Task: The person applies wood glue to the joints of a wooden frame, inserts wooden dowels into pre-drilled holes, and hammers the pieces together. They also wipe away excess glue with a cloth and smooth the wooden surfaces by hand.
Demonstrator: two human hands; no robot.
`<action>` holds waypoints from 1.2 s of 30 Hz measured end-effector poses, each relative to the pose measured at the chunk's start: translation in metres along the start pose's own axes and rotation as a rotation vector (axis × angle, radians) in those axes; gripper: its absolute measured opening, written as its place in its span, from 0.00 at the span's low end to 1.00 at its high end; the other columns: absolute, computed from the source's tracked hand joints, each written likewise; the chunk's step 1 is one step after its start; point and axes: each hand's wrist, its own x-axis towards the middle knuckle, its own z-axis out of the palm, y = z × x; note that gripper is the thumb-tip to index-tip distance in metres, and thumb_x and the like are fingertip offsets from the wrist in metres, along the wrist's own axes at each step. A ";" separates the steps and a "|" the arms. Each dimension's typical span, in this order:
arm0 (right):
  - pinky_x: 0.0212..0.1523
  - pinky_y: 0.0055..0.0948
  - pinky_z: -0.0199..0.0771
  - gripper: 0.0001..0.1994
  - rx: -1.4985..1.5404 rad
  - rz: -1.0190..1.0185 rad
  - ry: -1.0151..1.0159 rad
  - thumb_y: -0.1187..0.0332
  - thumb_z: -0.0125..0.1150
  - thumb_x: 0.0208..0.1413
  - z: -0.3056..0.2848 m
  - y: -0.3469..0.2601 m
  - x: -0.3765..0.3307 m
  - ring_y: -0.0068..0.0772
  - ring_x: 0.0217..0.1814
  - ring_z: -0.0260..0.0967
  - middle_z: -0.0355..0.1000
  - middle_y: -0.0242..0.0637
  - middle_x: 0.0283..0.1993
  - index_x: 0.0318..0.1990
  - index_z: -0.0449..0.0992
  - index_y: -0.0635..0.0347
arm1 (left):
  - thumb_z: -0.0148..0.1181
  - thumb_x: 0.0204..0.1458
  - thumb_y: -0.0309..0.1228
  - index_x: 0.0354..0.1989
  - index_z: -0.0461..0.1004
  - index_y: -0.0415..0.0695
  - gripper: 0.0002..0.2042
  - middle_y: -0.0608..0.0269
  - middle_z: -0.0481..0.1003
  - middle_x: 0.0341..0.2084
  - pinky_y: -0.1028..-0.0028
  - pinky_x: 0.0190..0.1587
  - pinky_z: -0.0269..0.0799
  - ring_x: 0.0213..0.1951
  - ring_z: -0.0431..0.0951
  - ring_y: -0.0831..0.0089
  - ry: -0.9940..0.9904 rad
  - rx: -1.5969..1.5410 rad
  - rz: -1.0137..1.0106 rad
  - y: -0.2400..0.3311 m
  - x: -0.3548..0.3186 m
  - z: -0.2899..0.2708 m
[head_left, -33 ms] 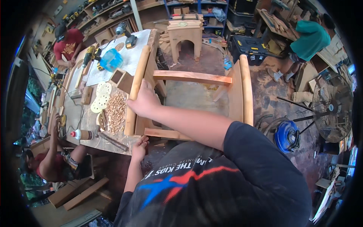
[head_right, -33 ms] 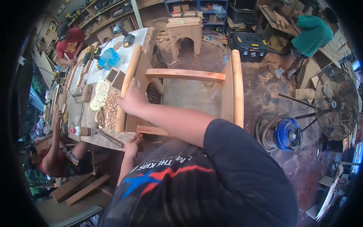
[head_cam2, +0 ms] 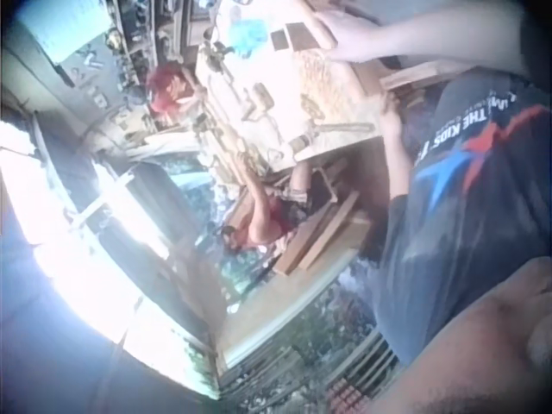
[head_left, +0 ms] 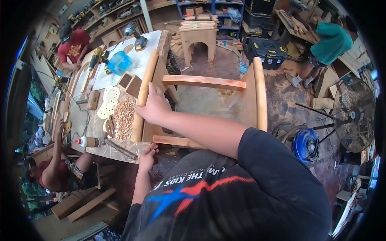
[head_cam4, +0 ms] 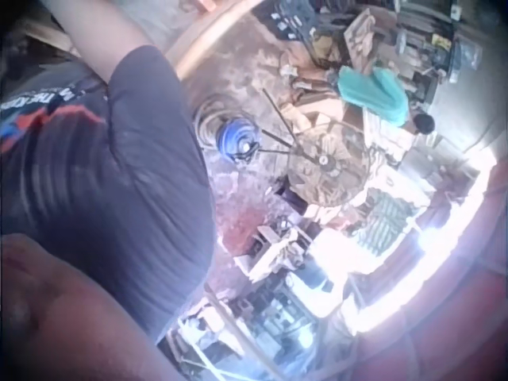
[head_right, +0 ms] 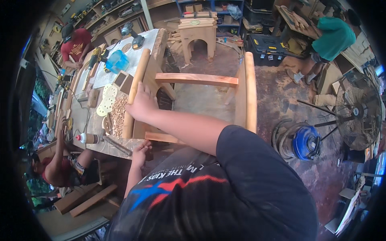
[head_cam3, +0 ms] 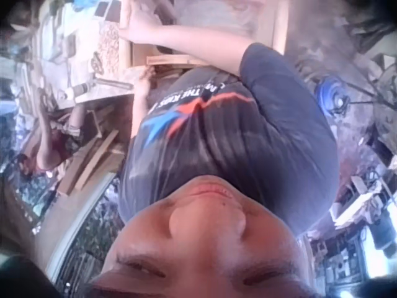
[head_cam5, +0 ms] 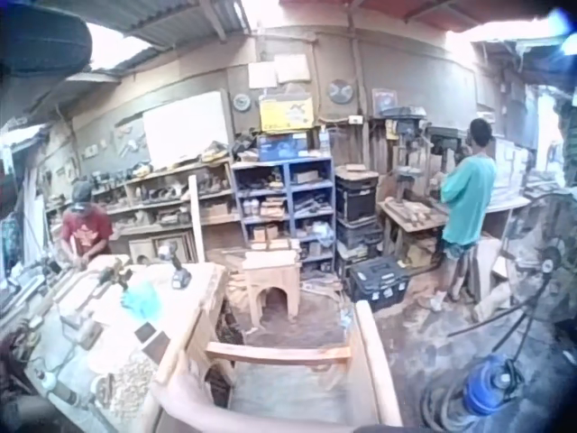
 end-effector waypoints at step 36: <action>0.63 0.38 0.72 0.37 1.389 0.548 -0.008 0.35 0.46 0.70 -0.170 0.365 -0.087 0.36 0.63 0.75 0.75 0.43 0.66 0.69 0.73 0.56 | 0.70 0.57 0.37 0.49 0.77 0.31 0.21 0.44 0.82 0.38 0.57 0.48 0.77 0.41 0.84 0.51 0.309 1.204 0.555 0.252 0.050 0.044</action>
